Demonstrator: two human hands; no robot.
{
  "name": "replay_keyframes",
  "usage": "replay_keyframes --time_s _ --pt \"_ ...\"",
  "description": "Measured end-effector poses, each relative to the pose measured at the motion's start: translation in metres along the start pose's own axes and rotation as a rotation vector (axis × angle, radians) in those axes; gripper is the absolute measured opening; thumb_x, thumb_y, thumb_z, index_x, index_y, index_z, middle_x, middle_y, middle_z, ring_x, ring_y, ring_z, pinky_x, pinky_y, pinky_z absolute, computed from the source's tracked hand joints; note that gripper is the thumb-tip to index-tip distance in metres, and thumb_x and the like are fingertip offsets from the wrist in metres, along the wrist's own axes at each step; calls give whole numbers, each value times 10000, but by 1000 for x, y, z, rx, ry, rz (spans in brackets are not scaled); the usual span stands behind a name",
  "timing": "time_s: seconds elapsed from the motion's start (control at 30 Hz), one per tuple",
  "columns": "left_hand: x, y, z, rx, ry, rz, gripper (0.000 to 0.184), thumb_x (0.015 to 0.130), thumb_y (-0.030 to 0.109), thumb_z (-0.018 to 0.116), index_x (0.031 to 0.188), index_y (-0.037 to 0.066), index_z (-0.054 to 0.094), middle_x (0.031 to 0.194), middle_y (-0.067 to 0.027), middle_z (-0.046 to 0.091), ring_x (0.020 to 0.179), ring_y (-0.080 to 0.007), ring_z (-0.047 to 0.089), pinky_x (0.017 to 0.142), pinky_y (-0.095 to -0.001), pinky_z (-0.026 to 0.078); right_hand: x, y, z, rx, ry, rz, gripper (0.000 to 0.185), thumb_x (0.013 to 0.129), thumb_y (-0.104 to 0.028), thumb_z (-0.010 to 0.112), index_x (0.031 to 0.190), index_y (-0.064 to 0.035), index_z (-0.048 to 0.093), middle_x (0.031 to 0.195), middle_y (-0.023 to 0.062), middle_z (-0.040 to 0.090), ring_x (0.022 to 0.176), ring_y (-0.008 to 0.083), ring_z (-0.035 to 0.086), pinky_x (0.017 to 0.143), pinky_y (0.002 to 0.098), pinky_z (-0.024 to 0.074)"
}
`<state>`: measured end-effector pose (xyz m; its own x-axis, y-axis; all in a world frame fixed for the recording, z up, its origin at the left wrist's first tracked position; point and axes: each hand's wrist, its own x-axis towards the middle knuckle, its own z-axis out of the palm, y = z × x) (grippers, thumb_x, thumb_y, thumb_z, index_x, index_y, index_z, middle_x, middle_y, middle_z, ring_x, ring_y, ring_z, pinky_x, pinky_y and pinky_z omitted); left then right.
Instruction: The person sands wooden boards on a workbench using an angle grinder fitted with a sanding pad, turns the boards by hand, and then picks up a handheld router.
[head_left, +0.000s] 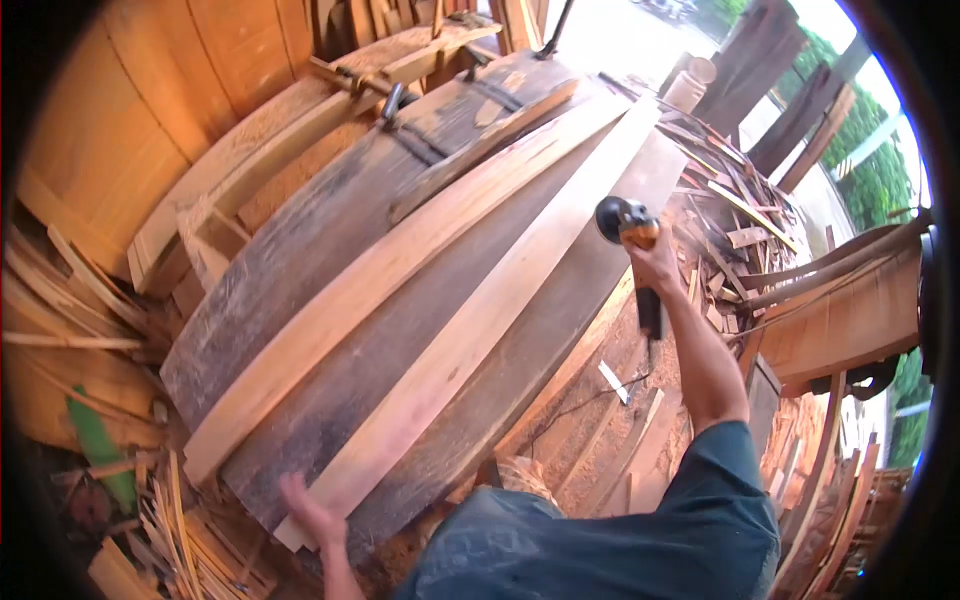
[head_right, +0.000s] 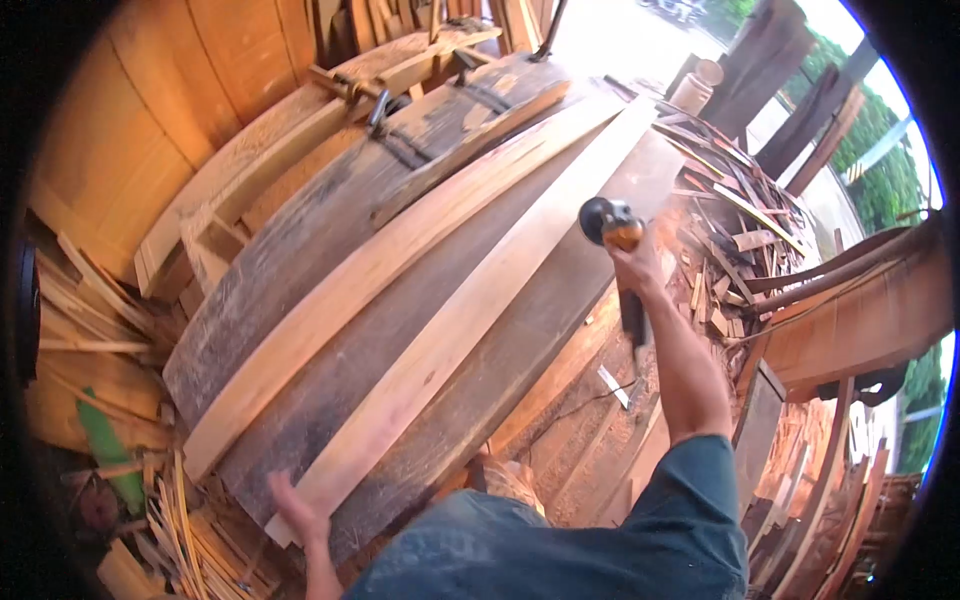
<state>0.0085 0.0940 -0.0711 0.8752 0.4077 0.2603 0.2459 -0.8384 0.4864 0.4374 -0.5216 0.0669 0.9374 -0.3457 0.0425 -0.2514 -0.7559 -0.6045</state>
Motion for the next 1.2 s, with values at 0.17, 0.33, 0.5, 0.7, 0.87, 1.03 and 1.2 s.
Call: replay_keyframes --time_s 0.17,0.33,0.5,0.7,0.87,1.03,1.2 --pt "87 108 42 -40 -590 201 1134 563 447 951 1488 42 434 1461 -228 490 1314 -433 480 1118 -559 376 -68 35 -42 83 125 140 756 793 -472 819 1346 -41 535 1197 149 660 1089 264 651 950 395 508" --pt "126 29 0 177 -599 222 1105 609 415 923 1518 46 413 1435 -228 516 1331 -430 475 1136 -543 375 -152 88 -57 309 155 87 560 845 -180 827 1269 -24 496 1125 105 631 1032 199 615 908 358 516" --pt "226 40 50 220 -432 158 965 752 382 852 1529 30 401 1558 -236 417 1464 -409 357 1222 -518 280 -217 166 -54 293 103 289 595 825 -244 837 1263 -24 501 1114 133 650 1037 235 644 901 379 526" --pt "350 176 150 70 -559 320 1117 677 403 906 1557 16 336 1553 -222 428 1434 -389 409 1197 -476 344 -262 175 -39 339 99 445 582 819 -280 831 1228 -20 508 1073 142 663 1003 261 664 881 399 533" --pt "362 207 171 67 -508 312 1084 578 398 939 1455 17 430 1394 -207 541 1309 -377 510 1118 -464 423 -295 203 -38 334 59 612 579 830 -284 811 1243 -27 496 1103 147 652 1007 258 657 884 398 526" --pt "366 230 101 -19 -445 365 1012 540 347 941 1383 16 490 1272 -210 602 1223 -390 567 1055 -473 466 -298 224 -39 351 109 576 523 864 -161 785 1281 -41 491 1047 70 620 882 177 633 767 339 546" --pt "298 219 19 6 -416 393 1012 543 362 940 1382 21 489 1227 -199 596 1179 -390 565 1022 -479 473 -267 204 -48 375 228 405 578 864 -166 783 1332 -19 476 1107 96 625 980 197 631 859 343 527"
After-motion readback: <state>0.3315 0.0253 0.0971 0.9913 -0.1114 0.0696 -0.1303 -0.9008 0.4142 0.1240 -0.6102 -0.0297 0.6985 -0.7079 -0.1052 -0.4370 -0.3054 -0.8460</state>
